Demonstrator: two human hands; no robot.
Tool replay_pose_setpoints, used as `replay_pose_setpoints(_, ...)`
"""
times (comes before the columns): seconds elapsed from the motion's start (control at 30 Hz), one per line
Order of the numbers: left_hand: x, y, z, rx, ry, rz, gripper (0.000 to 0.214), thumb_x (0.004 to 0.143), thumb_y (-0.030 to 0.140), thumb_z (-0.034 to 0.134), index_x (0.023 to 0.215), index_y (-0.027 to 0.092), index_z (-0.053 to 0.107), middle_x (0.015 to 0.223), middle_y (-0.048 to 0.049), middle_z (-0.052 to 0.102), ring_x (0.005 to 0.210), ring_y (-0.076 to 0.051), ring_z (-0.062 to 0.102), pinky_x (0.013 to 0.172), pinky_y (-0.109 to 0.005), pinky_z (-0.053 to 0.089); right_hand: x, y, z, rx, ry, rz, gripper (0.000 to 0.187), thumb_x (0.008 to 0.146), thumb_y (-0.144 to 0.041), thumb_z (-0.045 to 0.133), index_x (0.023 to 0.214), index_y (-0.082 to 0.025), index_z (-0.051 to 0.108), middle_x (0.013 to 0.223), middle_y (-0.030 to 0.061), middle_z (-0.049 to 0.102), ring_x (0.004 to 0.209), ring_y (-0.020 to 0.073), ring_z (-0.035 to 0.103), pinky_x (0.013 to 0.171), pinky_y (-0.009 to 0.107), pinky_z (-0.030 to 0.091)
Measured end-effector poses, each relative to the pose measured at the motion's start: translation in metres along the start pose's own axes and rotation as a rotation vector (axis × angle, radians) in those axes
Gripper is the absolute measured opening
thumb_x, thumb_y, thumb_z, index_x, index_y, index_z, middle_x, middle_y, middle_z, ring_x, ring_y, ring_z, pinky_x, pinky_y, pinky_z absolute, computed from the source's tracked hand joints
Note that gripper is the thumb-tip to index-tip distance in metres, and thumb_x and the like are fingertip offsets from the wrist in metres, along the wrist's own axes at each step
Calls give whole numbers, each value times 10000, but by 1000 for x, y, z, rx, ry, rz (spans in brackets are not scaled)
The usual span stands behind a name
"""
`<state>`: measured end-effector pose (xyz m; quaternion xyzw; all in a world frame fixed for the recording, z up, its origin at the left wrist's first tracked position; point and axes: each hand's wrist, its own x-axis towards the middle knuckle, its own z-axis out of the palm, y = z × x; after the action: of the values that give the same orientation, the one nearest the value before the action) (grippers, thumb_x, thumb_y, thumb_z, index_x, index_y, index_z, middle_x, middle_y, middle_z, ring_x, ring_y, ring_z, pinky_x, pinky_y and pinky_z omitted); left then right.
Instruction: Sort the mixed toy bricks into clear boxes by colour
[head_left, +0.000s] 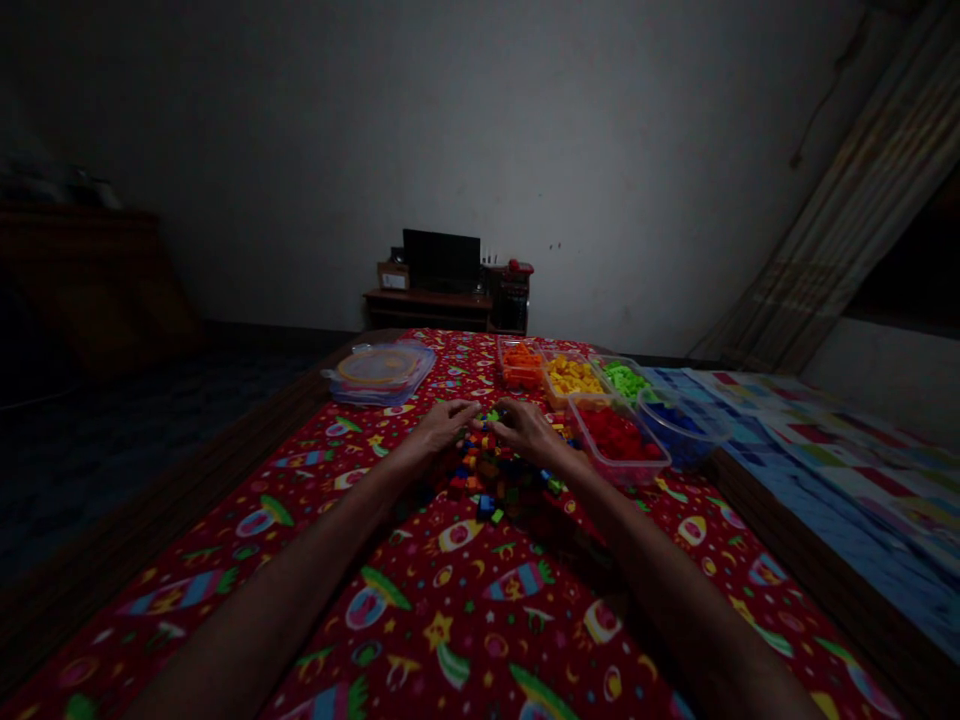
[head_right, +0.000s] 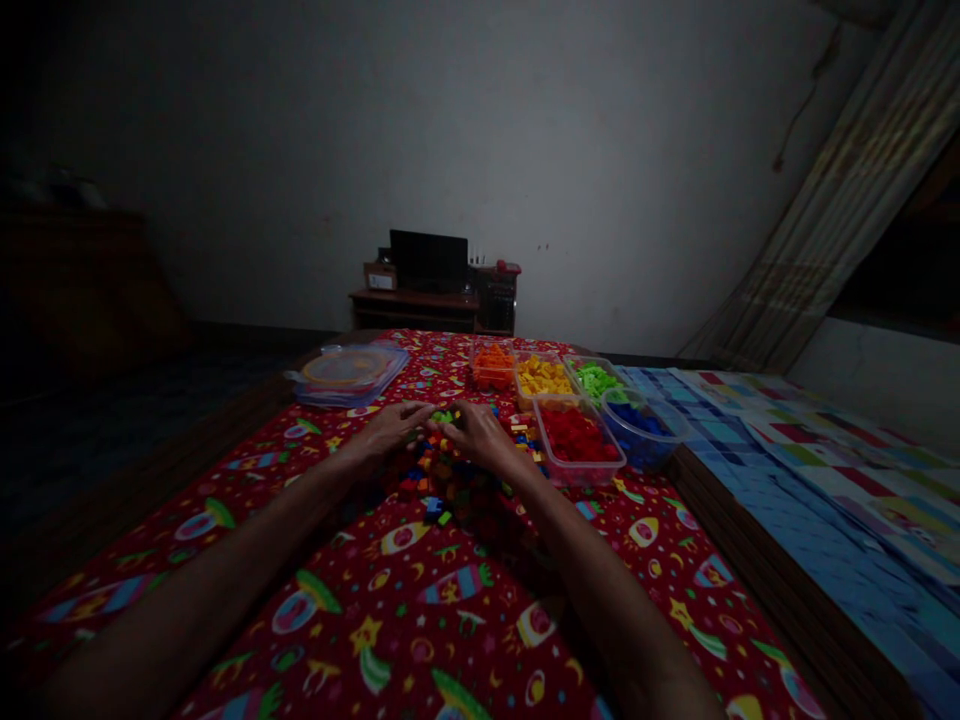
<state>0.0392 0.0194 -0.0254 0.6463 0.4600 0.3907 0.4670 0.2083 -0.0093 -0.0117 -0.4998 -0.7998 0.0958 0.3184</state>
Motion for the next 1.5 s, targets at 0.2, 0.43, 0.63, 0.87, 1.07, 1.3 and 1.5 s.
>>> replay_pose_setpoints(0.2, 11, -7, -12, 250, 135, 47, 375, 654, 452, 571, 841, 140, 661, 792, -45, 686, 682, -182, 602, 555, -235, 444, 6, 52, -68, -219, 63, 172, 254, 819, -241, 533, 999, -103, 648, 806, 78, 671, 695, 132, 592, 644, 218, 408)
replay_pose_setpoints(0.43, -4, 5, -5, 122, -64, 109, 500, 622, 362, 574, 1071, 148, 627, 1016, -81, 678, 868, -232, 637, 707, -311, 516, 28, 137, -148, -581, 11, 546, 167, 804, -199, 562, 851, -84, 673, 624, 80, 658, 581, 129, 598, 547, 187, 369)
replay_pose_setpoints(0.63, 5, 1, -8, 303, -23, 154, 415, 597, 311, 572, 972, 167, 676, 1051, -74, 664, 980, -259, 601, 852, -360, 484, 47, 177, -174, -679, -31, 637, 220, 822, -211, 549, 774, -38, 676, 694, 180, 667, 660, 170, 601, 570, 236, 352)
replay_pose_setpoints(0.87, 7, -2, -16, 461, -4, 156, 415, 679, 319, 556, 1056, 179, 660, 917, -57, 703, 886, -243, 625, 765, -317, 493, 79, 149, -141, -587, 6, 300, 247, 830, -157, 472, 901, -44, 680, 816, 162, 661, 698, 139, 574, 586, 235, 321)
replay_pose_setpoints(1.07, 8, -1, -43, 727, 203, 181, 379, 755, 331, 506, 1068, 186, 665, 930, -63, 709, 852, -240, 632, 792, -304, 458, 100, 62, -45, -319, -240, -248, 197, 758, -87, 470, 703, -96, 659, 625, 17, 592, 548, 75, 440, 544, 201, 312)
replay_pose_setpoints(1.3, 12, -35, -62, 769, 187, 182, 379, 751, 302, 520, 1073, 167, 668, 1000, -95, 699, 914, -258, 629, 838, -317, 445, 99, 14, 38, -384, -512, -354, 285, 718, -44, 521, 949, -95, 680, 871, 99, 676, 703, 131, 545, 619, 214, 374)
replay_pose_setpoints(1.5, 15, -43, -56, 615, 140, 208, 350, 705, 323, 590, 1019, 212, 697, 903, -57, 713, 847, -244, 625, 777, -288, 454, 78, 16, 13, -324, -431, -210, 256, 703, -59, 506, 868, -77, 701, 733, 71, 656, 600, 111, 496, 566, 216, 342)
